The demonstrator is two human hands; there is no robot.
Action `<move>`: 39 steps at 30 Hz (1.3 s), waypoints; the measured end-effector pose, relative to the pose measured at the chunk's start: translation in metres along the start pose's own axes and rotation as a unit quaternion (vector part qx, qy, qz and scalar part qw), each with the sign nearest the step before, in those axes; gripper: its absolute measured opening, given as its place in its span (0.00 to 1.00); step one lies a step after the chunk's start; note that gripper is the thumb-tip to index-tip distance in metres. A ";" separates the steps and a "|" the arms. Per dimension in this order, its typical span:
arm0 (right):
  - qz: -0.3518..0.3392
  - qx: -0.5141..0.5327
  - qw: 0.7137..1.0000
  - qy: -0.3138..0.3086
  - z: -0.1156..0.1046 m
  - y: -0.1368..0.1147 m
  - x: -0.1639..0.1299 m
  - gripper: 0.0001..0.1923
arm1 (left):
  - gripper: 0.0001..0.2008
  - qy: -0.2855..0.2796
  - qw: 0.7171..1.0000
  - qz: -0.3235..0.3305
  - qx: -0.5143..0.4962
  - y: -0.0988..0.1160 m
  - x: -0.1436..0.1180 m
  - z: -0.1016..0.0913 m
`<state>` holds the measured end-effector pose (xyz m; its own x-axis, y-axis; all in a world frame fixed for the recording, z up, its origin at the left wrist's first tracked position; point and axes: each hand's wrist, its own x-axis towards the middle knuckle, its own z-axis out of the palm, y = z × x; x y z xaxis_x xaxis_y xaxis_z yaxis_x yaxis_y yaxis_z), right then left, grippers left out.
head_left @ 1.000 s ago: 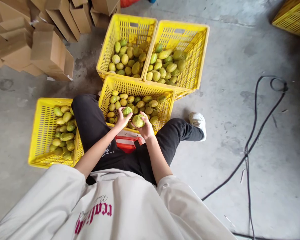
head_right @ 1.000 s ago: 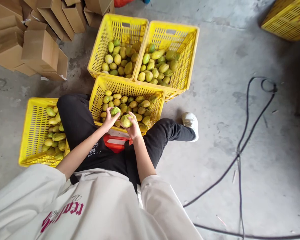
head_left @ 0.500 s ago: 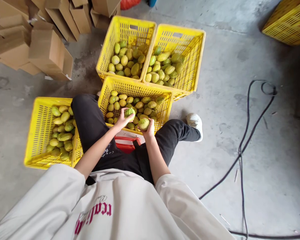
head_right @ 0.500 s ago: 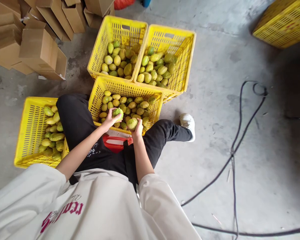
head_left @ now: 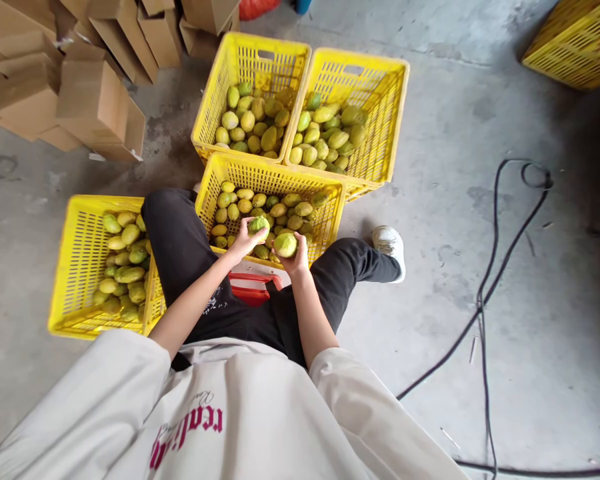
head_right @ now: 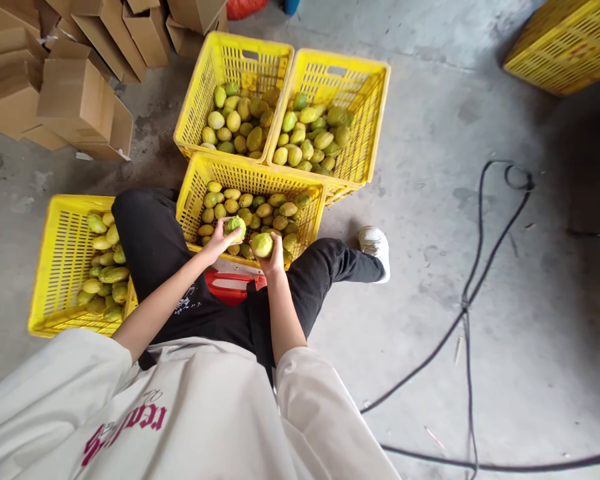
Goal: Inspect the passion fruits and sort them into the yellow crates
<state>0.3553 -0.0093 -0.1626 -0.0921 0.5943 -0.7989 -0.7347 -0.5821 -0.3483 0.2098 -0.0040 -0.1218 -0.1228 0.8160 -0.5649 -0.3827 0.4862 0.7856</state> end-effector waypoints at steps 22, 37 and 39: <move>-0.038 -0.018 0.999 0.014 0.001 0.004 0.004 0.17 | 0.18 0.014 1.000 -0.021 -0.009 0.002 -0.004 0.003; -0.101 -0.064 0.992 -0.049 0.002 0.007 0.001 0.10 | 0.16 -0.003 0.997 -0.038 0.066 0.003 -0.002 0.000; -0.104 -0.065 0.990 -0.071 0.003 0.007 -0.001 0.08 | 0.13 -0.010 0.996 -0.044 0.074 0.004 -0.001 -0.002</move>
<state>0.3477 -0.0121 -0.1632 -0.0489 0.7756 -0.6293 -0.6560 -0.5001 -0.5654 0.2066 -0.0037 -0.1187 -0.0769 0.7738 -0.6287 -0.2511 0.5952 0.7633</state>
